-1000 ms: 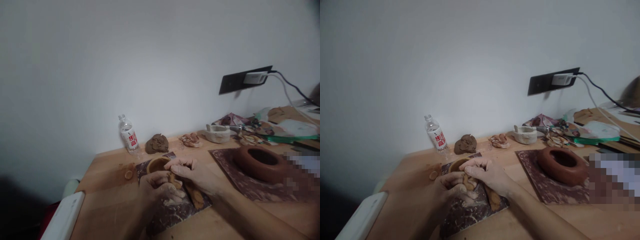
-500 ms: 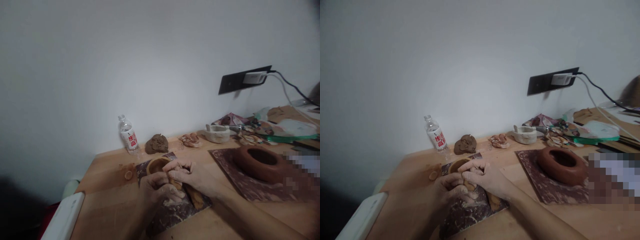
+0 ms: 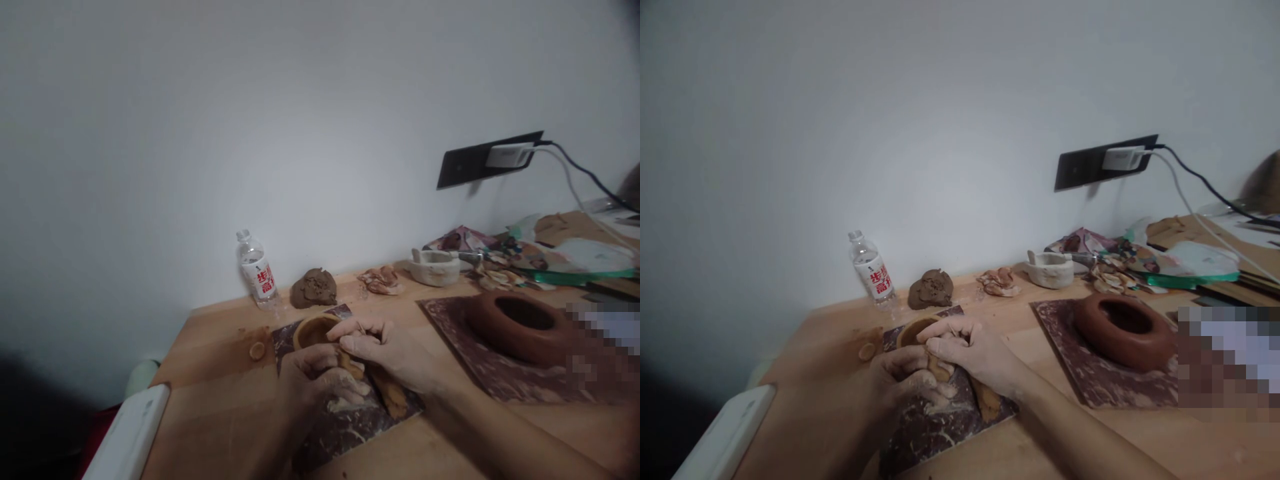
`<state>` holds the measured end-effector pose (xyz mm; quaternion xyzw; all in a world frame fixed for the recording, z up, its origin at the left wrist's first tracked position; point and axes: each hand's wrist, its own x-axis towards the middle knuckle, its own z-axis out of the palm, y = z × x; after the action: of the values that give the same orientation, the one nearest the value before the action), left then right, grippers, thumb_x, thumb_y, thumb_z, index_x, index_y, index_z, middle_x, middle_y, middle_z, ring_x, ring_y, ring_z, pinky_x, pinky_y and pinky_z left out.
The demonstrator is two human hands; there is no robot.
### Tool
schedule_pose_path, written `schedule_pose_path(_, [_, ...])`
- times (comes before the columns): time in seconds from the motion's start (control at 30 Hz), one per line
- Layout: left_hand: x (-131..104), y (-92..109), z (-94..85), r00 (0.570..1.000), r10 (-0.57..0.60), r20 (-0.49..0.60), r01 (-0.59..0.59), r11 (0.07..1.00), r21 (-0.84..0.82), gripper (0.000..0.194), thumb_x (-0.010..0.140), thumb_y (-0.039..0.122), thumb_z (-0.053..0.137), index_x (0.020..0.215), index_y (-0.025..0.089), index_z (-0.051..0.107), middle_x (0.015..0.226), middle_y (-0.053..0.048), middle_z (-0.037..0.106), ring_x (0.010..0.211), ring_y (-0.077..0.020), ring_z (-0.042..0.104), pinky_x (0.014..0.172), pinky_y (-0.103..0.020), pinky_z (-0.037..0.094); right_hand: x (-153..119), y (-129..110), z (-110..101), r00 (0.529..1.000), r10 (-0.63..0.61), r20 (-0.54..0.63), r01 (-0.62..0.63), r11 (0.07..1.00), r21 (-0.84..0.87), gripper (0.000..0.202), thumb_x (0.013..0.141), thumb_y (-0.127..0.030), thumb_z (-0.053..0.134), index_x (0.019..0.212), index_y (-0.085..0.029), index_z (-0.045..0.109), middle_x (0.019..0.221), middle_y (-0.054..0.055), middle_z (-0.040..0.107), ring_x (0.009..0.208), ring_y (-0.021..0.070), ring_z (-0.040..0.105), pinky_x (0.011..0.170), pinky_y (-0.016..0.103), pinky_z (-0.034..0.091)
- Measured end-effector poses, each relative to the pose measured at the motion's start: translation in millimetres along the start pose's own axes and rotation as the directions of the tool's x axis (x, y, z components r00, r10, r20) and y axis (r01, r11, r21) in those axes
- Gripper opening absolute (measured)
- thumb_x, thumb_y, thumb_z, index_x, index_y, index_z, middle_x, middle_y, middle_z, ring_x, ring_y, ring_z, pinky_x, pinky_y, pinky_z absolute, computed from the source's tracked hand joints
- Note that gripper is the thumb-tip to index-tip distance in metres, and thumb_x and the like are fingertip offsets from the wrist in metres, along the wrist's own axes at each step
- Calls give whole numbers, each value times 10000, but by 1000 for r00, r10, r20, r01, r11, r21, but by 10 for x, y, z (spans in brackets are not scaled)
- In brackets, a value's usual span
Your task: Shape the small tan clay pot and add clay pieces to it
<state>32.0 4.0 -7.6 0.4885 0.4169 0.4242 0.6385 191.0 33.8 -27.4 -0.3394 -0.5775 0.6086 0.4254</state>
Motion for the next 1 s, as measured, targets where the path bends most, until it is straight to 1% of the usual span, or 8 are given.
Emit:
schedule_pose_path(0.13, [6, -7, -15, 1000, -28, -13, 29, 998, 54, 190, 574, 285, 822, 662, 133, 752, 593, -62, 730, 520, -163, 675, 530, -227, 536, -3, -16, 13, 1000, -6, -10, 5, 994, -106, 359, 752, -481, 665, 946, -183, 718, 646, -10, 545, 580, 109, 448, 540, 238, 346])
schedule_pose_path(0.23, [14, -23, -30, 1000, -14, -7, 14, 998, 58, 197, 574, 291, 820, 667, 131, 755, 582, -63, 724, 519, -163, 672, 525, -225, 526, 2, -48, 35, 999, -11, -31, 5, 984, -180, 340, 759, -462, 634, 930, -180, 718, 626, -14, 512, 561, 108, 413, 529, 240, 322])
schedule_pose_path(0.33, [24, -49, -50, 1000, 5, 16, -6, 999, 51, 202, 586, 302, 809, 665, 125, 754, 583, -71, 720, 511, -165, 666, 516, -226, 515, 3, -75, 53, 999, -19, -42, 9, 974, -225, 333, 760, -450, 608, 910, -172, 714, 640, -9, 509, 569, 109, 406, 539, 244, 314])
schedule_pose_path(0.47, [34, -72, -72, 1000, -16, 22, 14, 996, 92, 145, 606, 250, 781, 668, 121, 761, 591, -71, 716, 507, -146, 646, 519, -211, 500, -4, -76, 59, 999, -29, -41, 17, 966, -259, 351, 775, -458, 577, 923, -170, 712, 614, -15, 478, 559, 110, 383, 527, 245, 286])
schedule_pose_path(0.57, [31, -59, -67, 1000, -4, 13, 2, 992, 129, 111, 616, 230, 759, 658, 127, 765, 578, -62, 708, 521, -143, 642, 523, -203, 494, -2, -71, 60, 998, -37, -43, 24, 962, -271, 355, 772, -459, 579, 916, -164, 714, 621, -11, 485, 559, 108, 376, 523, 244, 279])
schedule_pose_path(0.67, [20, -33, -43, 1000, 12, 14, -13, 994, 108, 73, 603, 196, 748, 647, 141, 767, 580, -51, 710, 528, -139, 646, 537, -206, 505, 1, -75, 60, 997, -46, -59, 29, 965, -262, 353, 765, -464, 598, 899, -160, 719, 619, -11, 492, 559, 105, 380, 524, 243, 286])
schedule_pose_path(0.87, [3, -3, -18, 1000, 4, 9, -4, 1000, 28, 110, 613, 182, 739, 713, 154, 777, 598, -47, 724, 521, -150, 657, 555, -239, 534, -14, -70, 39, 998, -54, -43, 49, 992, -118, 360, 779, -488, 621, 917, -169, 715, 662, -2, 542, 613, 112, 451, 555, 240, 337])
schedule_pose_path(1.0, [8, -10, -39, 1000, 3, 22, -4, 999, 50, 66, 620, 197, 754, 657, 142, 760, 588, -53, 721, 504, -142, 652, 520, -206, 499, -19, -61, 40, 997, -58, -54, 50, 989, -141, 355, 764, -482, 631, 915, -173, 721, 635, -11, 520, 578, 105, 417, 535, 236, 321])
